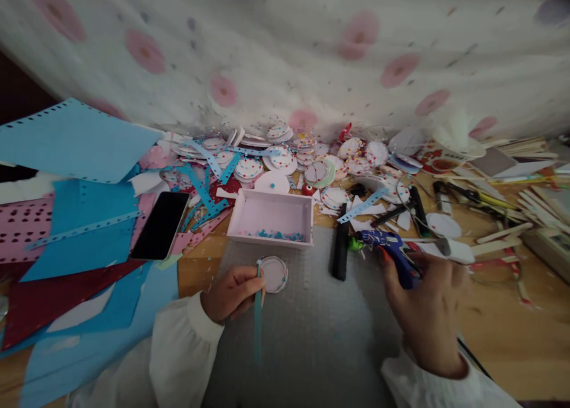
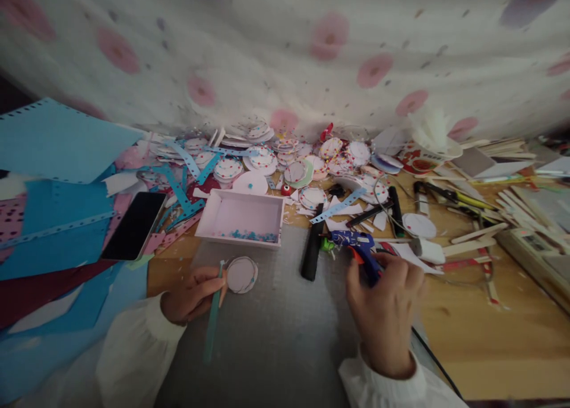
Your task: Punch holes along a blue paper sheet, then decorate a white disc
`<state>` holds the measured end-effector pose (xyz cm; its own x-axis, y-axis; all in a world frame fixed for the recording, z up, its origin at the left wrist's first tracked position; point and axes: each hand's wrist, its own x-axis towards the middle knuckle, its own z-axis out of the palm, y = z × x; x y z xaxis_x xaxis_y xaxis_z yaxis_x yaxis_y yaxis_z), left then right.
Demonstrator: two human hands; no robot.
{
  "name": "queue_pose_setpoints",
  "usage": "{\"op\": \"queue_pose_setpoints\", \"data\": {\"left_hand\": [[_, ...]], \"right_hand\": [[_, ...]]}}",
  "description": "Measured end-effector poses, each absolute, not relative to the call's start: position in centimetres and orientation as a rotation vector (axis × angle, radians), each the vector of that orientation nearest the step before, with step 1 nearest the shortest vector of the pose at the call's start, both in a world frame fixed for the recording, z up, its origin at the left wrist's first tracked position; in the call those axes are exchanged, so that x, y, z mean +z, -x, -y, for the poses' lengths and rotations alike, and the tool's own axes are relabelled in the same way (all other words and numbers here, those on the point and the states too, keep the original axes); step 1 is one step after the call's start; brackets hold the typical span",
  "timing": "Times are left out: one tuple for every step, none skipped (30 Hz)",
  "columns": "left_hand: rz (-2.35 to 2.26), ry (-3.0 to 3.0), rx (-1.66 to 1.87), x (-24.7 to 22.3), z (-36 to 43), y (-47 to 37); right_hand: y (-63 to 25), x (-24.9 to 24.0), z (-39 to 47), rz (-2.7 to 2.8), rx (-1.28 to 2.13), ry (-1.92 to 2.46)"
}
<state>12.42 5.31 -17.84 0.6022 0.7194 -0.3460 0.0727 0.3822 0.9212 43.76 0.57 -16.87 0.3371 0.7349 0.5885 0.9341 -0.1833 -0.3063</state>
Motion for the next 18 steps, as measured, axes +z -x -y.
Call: {"op": "queue_pose_setpoints", "data": {"left_hand": [[-0.852, -1.127, 0.475, -17.9, -5.3, -12.4], [-0.854, -1.133, 0.469, -17.9, -5.4, -12.4], [-0.857, -1.140, 0.465, -17.9, -5.4, -12.5], [-0.859, -1.147, 0.461, -17.9, -5.4, -12.5], [-0.860, -1.154, 0.459, -17.8, -5.5, -12.5], [-0.861, -1.162, 0.456, -17.8, -5.5, -12.5], [-0.861, -1.169, 0.455, -17.8, -5.5, -12.5], [-0.862, -1.176, 0.453, -17.8, -5.5, -12.5], [-0.864, -1.181, 0.451, -17.8, -5.5, -12.5], [-0.867, -1.187, 0.450, -17.8, -5.5, -12.5], [-0.871, -1.193, 0.450, -17.8, -5.5, -12.6], [-0.875, -1.198, 0.448, -17.8, -5.5, -12.6], [-0.878, -1.202, 0.447, -17.8, -5.5, -12.6], [-0.879, -1.206, 0.445, -17.8, -5.5, -12.6], [-0.878, -1.208, 0.444, -17.7, -5.5, -12.6], [-0.875, -1.211, 0.441, -17.7, -5.5, -12.7], [-0.870, -1.212, 0.438, -17.6, -5.5, -12.7], [-0.865, -1.214, 0.435, -17.5, -5.5, -12.7]], "right_hand": [[-44.8, -17.4, -0.2, 1.450, -0.400, 2.089], [-45.6, -17.9, 0.2, 1.452, -0.366, 2.181], [-46.2, -18.4, 0.5, 1.448, -0.328, 2.254], [-46.7, -18.8, 0.7, 1.446, -0.283, 2.311], [-47.0, -19.2, 0.8, 1.449, -0.236, 2.355], [-47.1, -19.4, 0.8, 1.452, -0.196, 2.390], [-47.2, -19.6, 0.7, 1.456, -0.160, 2.419], [-47.2, -19.6, 0.4, 1.459, -0.134, 2.441], [-47.1, -19.6, 0.2, 1.462, -0.116, 2.457], [-47.1, -19.5, -0.1, 1.465, -0.103, 2.466], [-47.0, -19.4, -0.4, 1.467, -0.092, 2.470], [-47.0, -19.3, -0.6, 1.467, -0.083, 2.466], [-47.1, -19.2, -0.8, 1.465, -0.069, 2.455], [-47.1, -19.1, -0.9, 1.453, -0.053, 2.440], [-47.2, -19.0, -1.0, 1.433, -0.035, 2.420], [-47.3, -18.8, -1.0, 1.407, -0.015, 2.398], [-47.3, -18.6, -0.9, 1.370, 0.002, 2.377], [-47.3, -18.4, -0.8, 1.319, 0.016, 2.366]]}}
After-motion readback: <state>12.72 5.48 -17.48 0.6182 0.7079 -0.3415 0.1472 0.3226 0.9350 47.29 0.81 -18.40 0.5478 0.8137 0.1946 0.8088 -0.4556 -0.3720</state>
